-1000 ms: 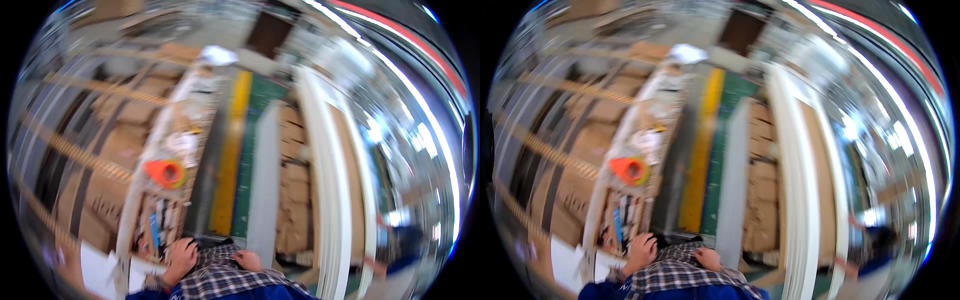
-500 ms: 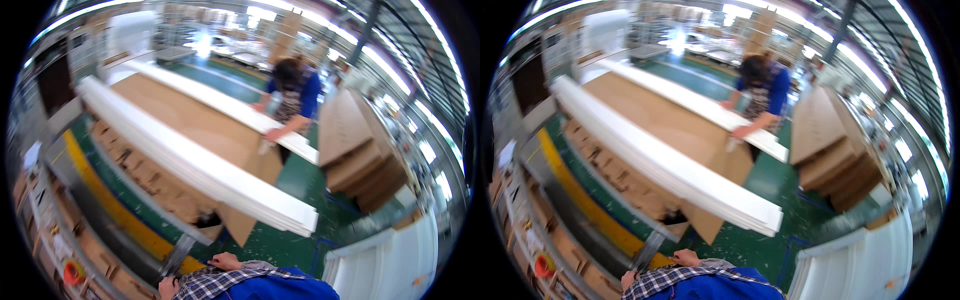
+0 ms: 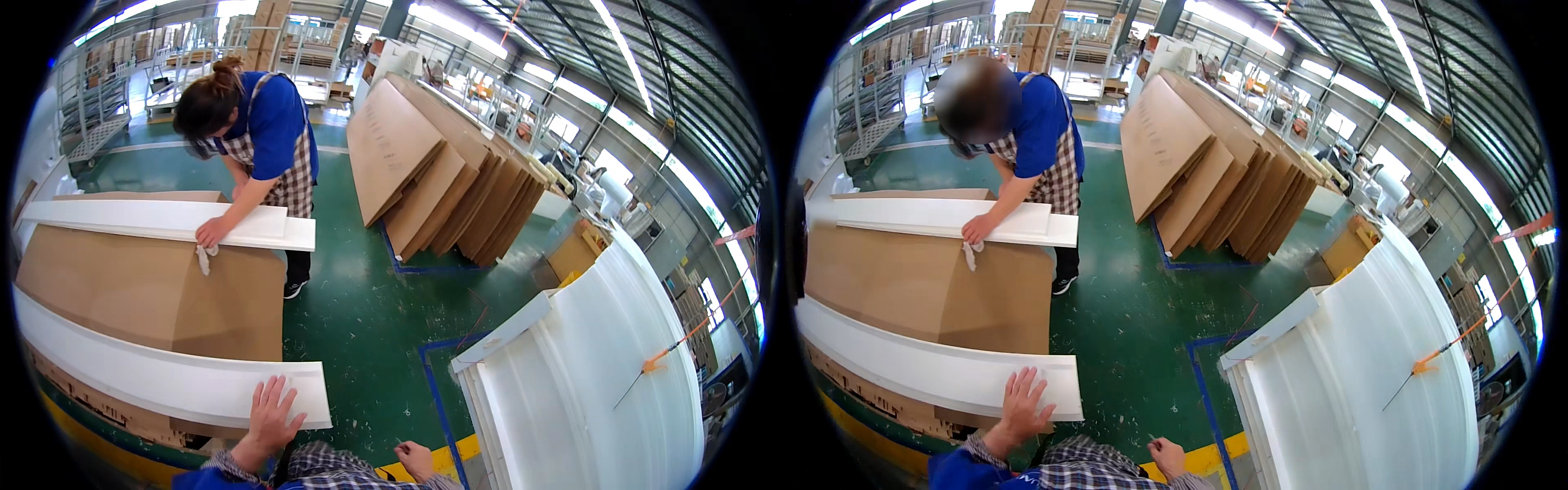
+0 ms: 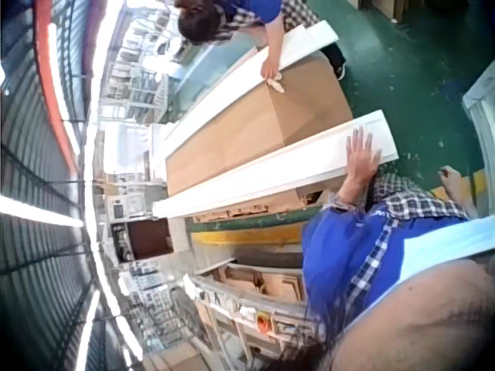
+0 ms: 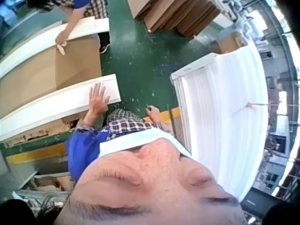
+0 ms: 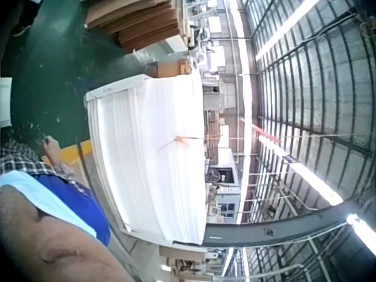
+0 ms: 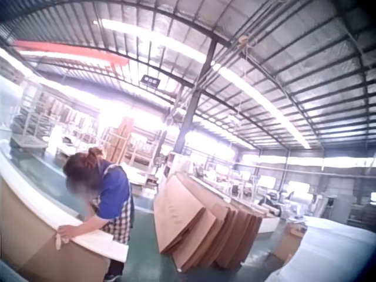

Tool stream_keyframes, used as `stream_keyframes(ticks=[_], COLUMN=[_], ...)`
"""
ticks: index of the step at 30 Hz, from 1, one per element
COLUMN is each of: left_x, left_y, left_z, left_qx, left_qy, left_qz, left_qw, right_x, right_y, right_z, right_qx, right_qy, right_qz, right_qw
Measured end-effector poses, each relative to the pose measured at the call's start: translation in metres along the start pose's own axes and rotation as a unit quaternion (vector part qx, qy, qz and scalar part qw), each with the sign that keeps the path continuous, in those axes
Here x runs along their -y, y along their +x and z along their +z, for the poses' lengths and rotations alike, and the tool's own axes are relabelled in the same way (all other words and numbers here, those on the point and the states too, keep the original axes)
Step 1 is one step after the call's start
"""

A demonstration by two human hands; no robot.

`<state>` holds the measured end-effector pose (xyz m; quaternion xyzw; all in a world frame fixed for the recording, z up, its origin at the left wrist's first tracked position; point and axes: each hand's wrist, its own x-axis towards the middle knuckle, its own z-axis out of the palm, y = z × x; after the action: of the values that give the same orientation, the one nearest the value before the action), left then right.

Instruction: The person uses a utility knife to scrape and smooth the surface of long white wooden planks. They work on the edges and flat surfaces of the planks, removing excess material. Another person is visible in the background wiping a similar plank with a cloth.

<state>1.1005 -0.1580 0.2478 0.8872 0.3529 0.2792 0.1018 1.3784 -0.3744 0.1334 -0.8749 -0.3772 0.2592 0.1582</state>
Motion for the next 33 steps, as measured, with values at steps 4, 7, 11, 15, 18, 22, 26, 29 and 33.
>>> stream_keyframes(ticks=[4, 7, 11, 15, 18, 22, 26, 29, 33], left_x=[0.01, 0.012, 0.019, -0.001, -0.035, -0.085, -0.121, -0.137, -0.145], left_y=[0.058, 0.086, 0.124, 0.199, 0.247, 0.298, 0.346, 0.394, 0.471], left_z=[0.053, 0.069, 0.099, 0.151, 0.191, 0.264, 0.341, 0.395, 0.447], left_qx=[0.119, 0.293, 0.401, 0.441, 0.385, 0.43, 0.519, 0.543, 0.541], left_qy=[0.035, 0.057, 0.021, 0.032, 0.017, -0.037, -0.114, -0.122, -0.118], left_qz=[0.012, -0.012, -0.029, -0.024, -0.057, 0.071, 0.174, 0.213, 0.185], left_qw=[0.992, 0.954, 0.916, 0.896, 0.921, 0.899, 0.829, 0.803, 0.812], right_x=[-0.074, -0.071, -0.111, -0.1, -0.071, -0.086, -0.112, -0.161, -0.186], right_y=[-0.011, 0.008, 0.078, 0.154, 0.208, 0.281, 0.328, 0.382, 0.469], right_z=[0.017, -0.003, -0.01, -0.092, -0.16, -0.195, -0.188, -0.188, -0.23], right_qx=[-0.048, -0.01, -0.04, -0.081, -0.105, -0.164, -0.194, -0.081, -0.034], right_qy=[0.043, 0.041, 0.093, 0.063, 0.076, 0.115, 0.105, 0.085, 0.074], right_qz=[0.087, 0.076, 0.069, 0.021, 0.015, 0.07, 0.08, 0.093, 0.174], right_qw=[0.994, 0.996, 0.993, 0.994, 0.991, 0.977, 0.972, 0.989, 0.981])
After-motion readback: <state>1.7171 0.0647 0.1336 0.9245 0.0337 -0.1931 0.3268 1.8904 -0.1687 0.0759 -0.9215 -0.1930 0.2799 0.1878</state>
